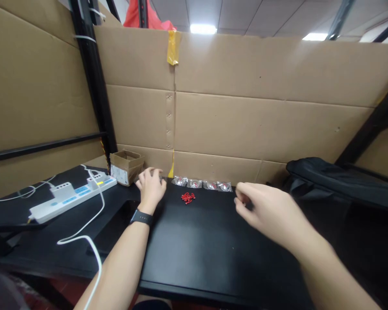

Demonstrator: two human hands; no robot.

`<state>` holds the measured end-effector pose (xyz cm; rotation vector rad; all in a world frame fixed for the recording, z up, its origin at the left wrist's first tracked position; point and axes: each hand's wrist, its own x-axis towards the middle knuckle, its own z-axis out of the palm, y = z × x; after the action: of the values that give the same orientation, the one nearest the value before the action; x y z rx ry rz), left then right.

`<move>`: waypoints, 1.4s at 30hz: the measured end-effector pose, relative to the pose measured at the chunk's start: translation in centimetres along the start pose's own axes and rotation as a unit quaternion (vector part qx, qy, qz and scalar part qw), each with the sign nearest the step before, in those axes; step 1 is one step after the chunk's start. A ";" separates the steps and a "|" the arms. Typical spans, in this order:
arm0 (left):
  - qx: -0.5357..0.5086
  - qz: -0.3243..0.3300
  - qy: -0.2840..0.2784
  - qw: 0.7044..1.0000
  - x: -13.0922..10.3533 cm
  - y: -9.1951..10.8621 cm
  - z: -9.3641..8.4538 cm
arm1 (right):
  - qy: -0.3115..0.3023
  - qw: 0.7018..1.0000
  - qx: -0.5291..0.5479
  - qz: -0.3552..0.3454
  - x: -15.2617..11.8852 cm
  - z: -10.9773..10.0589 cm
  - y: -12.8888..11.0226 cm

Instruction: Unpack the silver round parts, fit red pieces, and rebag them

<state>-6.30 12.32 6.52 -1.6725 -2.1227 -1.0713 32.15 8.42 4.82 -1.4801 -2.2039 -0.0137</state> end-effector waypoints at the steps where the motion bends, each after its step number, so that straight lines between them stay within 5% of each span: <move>1: -0.017 0.054 -0.023 0.998 -0.5 1.0 0.3 | -0.006 1.000 0.001 0.011 0.6 0.2 0.7; 5: -0.051 0.247 -0.153 0.955 -3.0 4.7 2.4 | -0.030 0.998 0.007 0.056 2.9 0.6 3.8; 10: -0.030 0.307 -0.153 0.939 -4.7 6.2 5.2 | -0.045 0.997 0.040 0.044 4.2 1.0 6.2; 16: -0.020 0.295 -0.148 0.944 -4.5 6.1 6.0 | -0.049 0.992 0.117 0.025 4.0 1.0 6.6; 22: -0.084 0.248 -0.113 0.958 -4.9 7.5 4.3 | -0.022 0.989 0.146 0.021 3.8 0.6 6.5; 28: -0.217 0.149 -0.183 0.947 -5.3 8.0 2.7 | 0.019 0.975 0.219 0.030 3.6 0.3 3.3; 35: -0.393 0.082 -0.256 0.880 -5.6 7.8 3.5 | 0.005 0.966 0.256 -0.034 3.1 1.2 -1.5; 42: -0.582 0.009 -0.290 0.759 -5.9 8.2 3.9 | -0.001 0.968 0.247 -0.043 2.9 1.5 -2.7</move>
<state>4.04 11.15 3.56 -2.8077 -1.6753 -2.4364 28.40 10.21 5.34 -1.1050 -2.0693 0.4739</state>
